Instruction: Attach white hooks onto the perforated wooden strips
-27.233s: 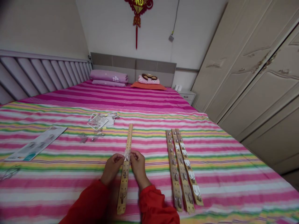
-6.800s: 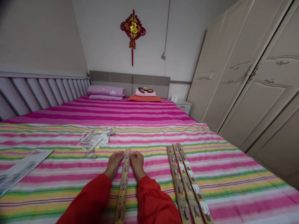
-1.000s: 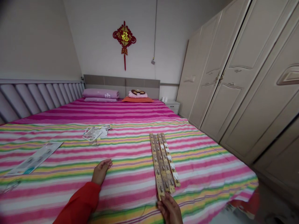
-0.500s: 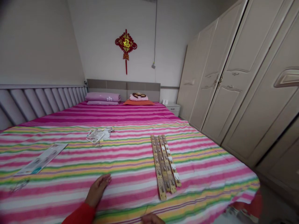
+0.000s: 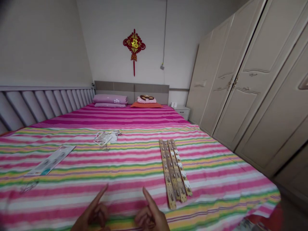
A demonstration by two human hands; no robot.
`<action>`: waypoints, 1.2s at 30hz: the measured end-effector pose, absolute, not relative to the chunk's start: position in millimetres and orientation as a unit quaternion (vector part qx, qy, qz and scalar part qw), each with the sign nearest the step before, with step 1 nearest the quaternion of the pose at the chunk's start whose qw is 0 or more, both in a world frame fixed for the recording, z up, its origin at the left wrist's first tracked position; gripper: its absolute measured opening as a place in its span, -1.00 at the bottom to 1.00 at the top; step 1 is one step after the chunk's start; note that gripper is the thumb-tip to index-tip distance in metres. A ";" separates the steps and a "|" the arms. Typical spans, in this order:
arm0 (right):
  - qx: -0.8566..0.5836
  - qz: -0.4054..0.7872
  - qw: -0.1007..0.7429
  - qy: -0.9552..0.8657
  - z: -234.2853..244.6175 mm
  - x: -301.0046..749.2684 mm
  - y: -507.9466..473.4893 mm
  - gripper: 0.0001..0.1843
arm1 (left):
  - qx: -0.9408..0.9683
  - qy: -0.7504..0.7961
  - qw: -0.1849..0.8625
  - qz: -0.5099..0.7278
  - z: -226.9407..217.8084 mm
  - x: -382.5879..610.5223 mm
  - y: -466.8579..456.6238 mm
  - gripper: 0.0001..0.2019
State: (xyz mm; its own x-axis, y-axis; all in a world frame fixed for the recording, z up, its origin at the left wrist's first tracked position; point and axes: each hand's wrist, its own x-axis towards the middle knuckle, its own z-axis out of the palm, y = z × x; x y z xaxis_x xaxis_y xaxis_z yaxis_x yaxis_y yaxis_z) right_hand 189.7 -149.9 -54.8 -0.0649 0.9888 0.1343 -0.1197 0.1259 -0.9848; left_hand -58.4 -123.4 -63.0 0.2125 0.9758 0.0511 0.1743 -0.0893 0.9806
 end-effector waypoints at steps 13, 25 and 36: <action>-0.434 0.073 0.634 -0.637 21.1 197.9 -112.8 0.01 | 0.600 0.527 0.123 0.589 14.4 -38.1 -108.5 0.07; -0.606 0.232 0.475 -0.595 -55.6 205.4 -75.9 -0.06 | 0.563 0.621 0.252 0.484 -45.3 -59.1 -83.4 0.08; -0.626 0.301 0.443 -0.568 -84.4 209.8 -72.6 0.07 | 0.589 0.650 0.246 0.414 -63.6 -59.6 -80.5 0.04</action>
